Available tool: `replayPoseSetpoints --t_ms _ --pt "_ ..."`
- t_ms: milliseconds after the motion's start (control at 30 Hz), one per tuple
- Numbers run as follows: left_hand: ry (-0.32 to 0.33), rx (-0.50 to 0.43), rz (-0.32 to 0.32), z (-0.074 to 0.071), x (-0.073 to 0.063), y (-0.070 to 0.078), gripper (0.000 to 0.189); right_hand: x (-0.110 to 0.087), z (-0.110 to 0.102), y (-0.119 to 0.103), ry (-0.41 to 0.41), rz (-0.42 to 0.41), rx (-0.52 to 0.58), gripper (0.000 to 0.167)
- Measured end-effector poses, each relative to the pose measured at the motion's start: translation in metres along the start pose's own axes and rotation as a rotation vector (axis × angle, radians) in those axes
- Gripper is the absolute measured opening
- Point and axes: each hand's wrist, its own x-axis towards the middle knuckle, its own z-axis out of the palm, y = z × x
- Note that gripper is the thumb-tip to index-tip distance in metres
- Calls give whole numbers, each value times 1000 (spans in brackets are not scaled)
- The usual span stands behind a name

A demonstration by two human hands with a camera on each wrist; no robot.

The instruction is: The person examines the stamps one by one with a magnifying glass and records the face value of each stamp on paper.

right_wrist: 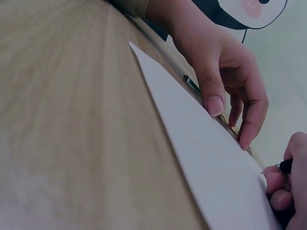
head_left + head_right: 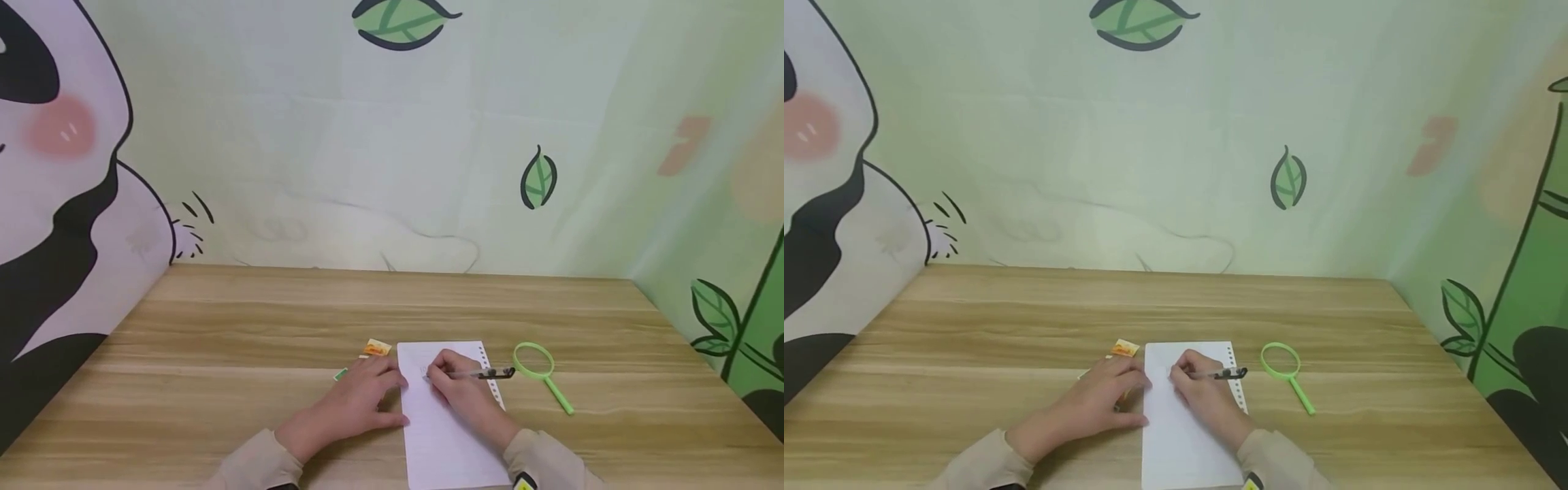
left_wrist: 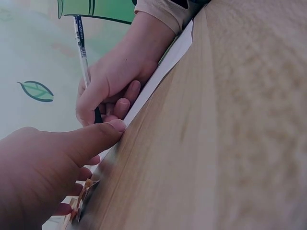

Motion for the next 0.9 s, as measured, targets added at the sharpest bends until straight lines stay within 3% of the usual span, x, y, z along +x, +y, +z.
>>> replayPoseSetpoints --t_ms 200,400,700,900 --pt "6 4 3 0 0 0 40 0 -2 0 -42 -24 -1 12" --pt "4 -2 -2 -1 1 1 40 0 -4 -2 -32 -60 -52 18" --pt "-2 -7 -12 -1 1 2 41 0 -5 -1 -6 -24 -24 16" --pt "6 -2 -3 0 0 1 41 -6 -4 -15 5 -9 -25 17"
